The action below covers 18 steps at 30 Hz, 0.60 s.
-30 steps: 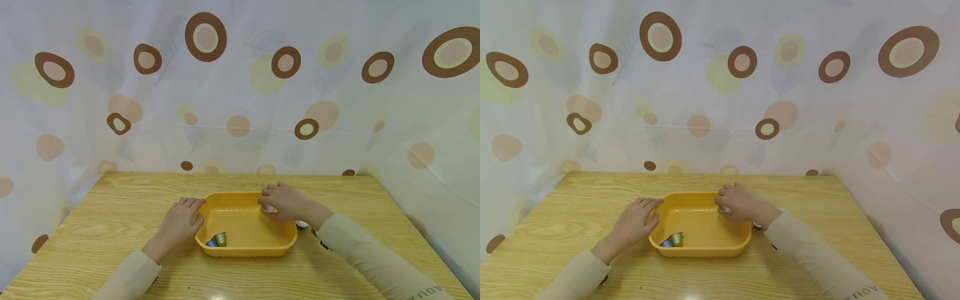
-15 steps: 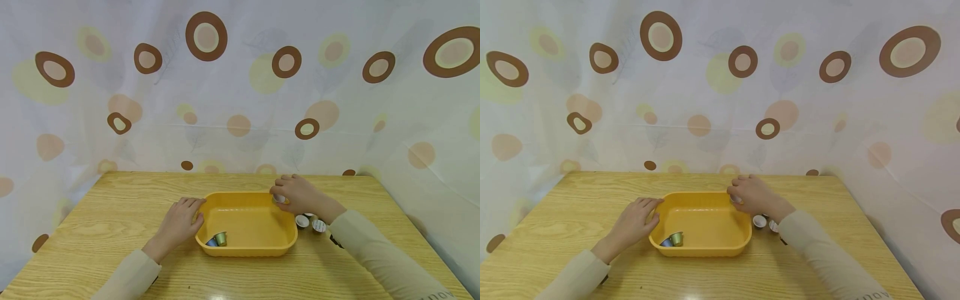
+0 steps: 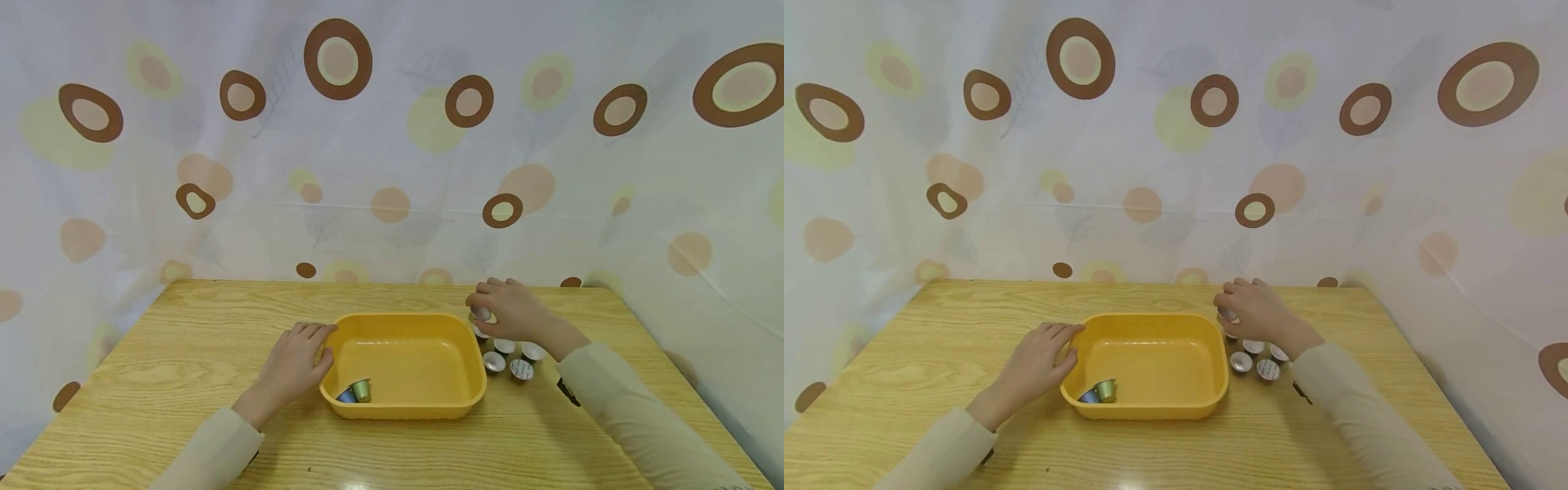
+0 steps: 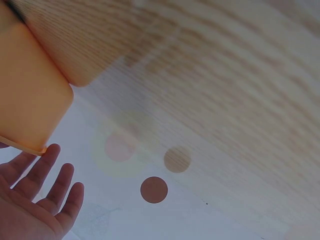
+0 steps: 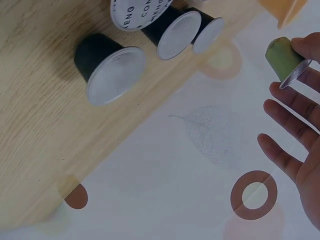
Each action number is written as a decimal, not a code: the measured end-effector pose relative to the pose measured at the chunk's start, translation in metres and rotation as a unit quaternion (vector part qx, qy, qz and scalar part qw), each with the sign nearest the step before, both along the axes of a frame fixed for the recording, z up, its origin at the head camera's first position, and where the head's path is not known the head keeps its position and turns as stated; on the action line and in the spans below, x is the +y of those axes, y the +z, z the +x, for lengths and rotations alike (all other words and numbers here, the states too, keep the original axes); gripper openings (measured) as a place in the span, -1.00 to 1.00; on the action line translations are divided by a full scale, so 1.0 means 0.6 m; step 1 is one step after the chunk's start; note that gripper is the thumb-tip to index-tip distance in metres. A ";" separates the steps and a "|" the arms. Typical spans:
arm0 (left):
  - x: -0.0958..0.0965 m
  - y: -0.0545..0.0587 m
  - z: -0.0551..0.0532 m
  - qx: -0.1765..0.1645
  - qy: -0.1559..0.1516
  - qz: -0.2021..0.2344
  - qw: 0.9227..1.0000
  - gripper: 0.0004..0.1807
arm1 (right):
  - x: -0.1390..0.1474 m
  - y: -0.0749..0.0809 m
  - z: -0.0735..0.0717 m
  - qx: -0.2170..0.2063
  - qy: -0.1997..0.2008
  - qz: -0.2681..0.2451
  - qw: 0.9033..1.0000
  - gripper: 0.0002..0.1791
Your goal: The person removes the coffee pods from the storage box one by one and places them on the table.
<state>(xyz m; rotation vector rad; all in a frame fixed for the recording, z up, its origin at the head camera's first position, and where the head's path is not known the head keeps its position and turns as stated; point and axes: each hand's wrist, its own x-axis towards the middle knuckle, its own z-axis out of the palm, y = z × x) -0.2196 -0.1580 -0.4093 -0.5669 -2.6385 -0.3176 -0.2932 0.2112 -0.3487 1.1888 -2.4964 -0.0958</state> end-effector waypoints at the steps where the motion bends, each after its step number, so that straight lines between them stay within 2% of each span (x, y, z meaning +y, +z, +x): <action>1: 0.000 0.000 0.000 0.000 0.000 0.000 1.000 -0.62 | 0.004 -0.001 -0.001 -0.002 -0.004 0.000 1.000 -0.79; 18: 0.000 0.001 0.001 -0.009 0.002 0.003 1.000 -0.61 | 0.064 -0.037 -0.013 -0.071 -0.072 0.009 0.995 -0.78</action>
